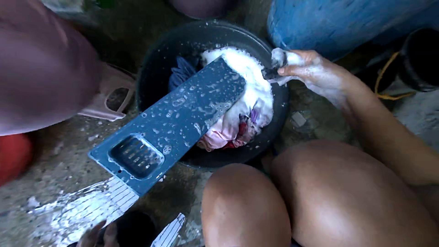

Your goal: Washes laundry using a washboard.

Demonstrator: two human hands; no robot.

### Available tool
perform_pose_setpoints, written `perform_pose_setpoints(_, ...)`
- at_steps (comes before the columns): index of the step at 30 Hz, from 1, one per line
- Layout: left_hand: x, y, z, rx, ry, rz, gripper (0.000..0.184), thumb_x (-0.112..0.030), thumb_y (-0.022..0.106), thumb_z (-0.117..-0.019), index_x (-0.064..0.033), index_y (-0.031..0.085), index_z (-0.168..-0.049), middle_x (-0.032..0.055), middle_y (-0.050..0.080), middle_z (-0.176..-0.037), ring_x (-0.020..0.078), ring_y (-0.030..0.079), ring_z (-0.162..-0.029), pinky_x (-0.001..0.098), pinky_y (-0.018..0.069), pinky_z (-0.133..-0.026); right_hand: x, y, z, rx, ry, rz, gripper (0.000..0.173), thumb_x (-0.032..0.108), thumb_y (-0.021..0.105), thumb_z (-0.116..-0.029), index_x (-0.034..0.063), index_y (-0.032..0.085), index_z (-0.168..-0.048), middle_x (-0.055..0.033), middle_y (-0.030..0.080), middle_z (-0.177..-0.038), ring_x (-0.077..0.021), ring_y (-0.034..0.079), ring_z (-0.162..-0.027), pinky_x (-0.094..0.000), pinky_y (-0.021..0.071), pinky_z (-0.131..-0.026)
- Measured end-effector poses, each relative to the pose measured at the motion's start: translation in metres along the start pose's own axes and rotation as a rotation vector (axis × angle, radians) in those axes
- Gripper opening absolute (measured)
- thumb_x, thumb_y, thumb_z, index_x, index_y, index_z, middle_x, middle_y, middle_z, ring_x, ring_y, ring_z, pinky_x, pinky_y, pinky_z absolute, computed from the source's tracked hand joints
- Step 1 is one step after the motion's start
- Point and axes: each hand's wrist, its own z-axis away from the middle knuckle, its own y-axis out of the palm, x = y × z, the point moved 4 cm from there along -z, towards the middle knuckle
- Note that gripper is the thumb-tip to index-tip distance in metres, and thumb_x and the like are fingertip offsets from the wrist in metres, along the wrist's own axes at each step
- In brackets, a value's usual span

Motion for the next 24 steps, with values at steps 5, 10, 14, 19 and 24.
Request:
perform_pose_setpoints(5, -0.202, 0.068, -0.027, 0.210, 0.252, 0.466, 0.040, -0.017, 0.055, -0.1040, 0.0128, 0.056, -0.129, 0.0189, 0.064, -0.125, 0.0059, 0.063, -0.109, 0.0239, 0.0522, -0.096, 0.001, 0.032, -0.006, -0.010, 0.000, -0.250, 0.035, 0.004, 0.060, -0.0974, 0.0031, 0.055, -0.132, -0.0048, 0.068, -0.115, -0.0111, 0.069, -0.099, -0.0304, 0.0607, -0.089)
perform_pose_setpoints(10, -0.331, 0.169, -0.042, 0.647, 0.425, 0.532, 0.054, -0.021, 0.060, -0.1024, -0.0096, 0.043, -0.153, 0.0130, 0.047, -0.155, 0.0267, 0.056, -0.132, 0.0473, 0.0502, -0.106, -0.007, 0.087, -0.020, 0.062, -0.094, -0.257, 0.027, 0.006, 0.064, -0.0965, 0.0008, 0.062, -0.122, -0.0020, 0.068, -0.108, -0.0054, 0.066, -0.098, -0.0265, 0.0577, -0.091)
perform_pose_setpoints(14, -0.359, 0.199, -0.048, 0.747, 0.526, 0.431, 0.031, -0.017, 0.060, -0.1035, -0.0033, 0.061, -0.131, 0.0180, 0.069, -0.103, 0.0282, 0.067, -0.083, 0.0489, 0.0557, -0.076, -0.019, 0.089, -0.034, -0.023, -0.189, -0.101, 0.018, 0.011, 0.067, -0.0967, 0.0009, 0.065, -0.111, -0.0009, 0.067, -0.099, -0.0023, 0.063, -0.091, -0.0236, 0.0557, -0.087)
perform_pose_setpoints(19, -0.349, 0.207, -0.065, 0.445, 0.569, 0.383, 0.024, -0.021, 0.066, -0.1002, -0.0005, 0.072, -0.113, 0.0186, 0.069, -0.109, 0.0297, 0.069, -0.090, 0.0513, 0.0552, -0.081, -0.046, 0.063, -0.037, -0.322, 0.055, -0.335, 0.014, 0.010, 0.061, -0.1003, 0.0067, 0.065, -0.113, 0.0037, 0.067, -0.098, -0.0013, 0.062, -0.075, -0.0195, 0.0541, -0.062)
perform_pose_setpoints(24, -0.349, 0.243, -0.058, 0.576, 0.617, 0.336, 0.033, -0.016, 0.060, -0.1028, 0.0017, 0.065, -0.130, 0.0241, 0.065, -0.129, 0.0385, 0.065, -0.114, 0.0556, 0.0509, -0.099, -0.091, 0.031, -0.052, -0.362, 0.136, 0.083, 0.022, 0.011, 0.068, -0.0951, -0.0007, 0.067, -0.113, -0.0103, 0.068, -0.105, -0.0132, 0.065, -0.094, -0.0341, 0.0569, -0.085)
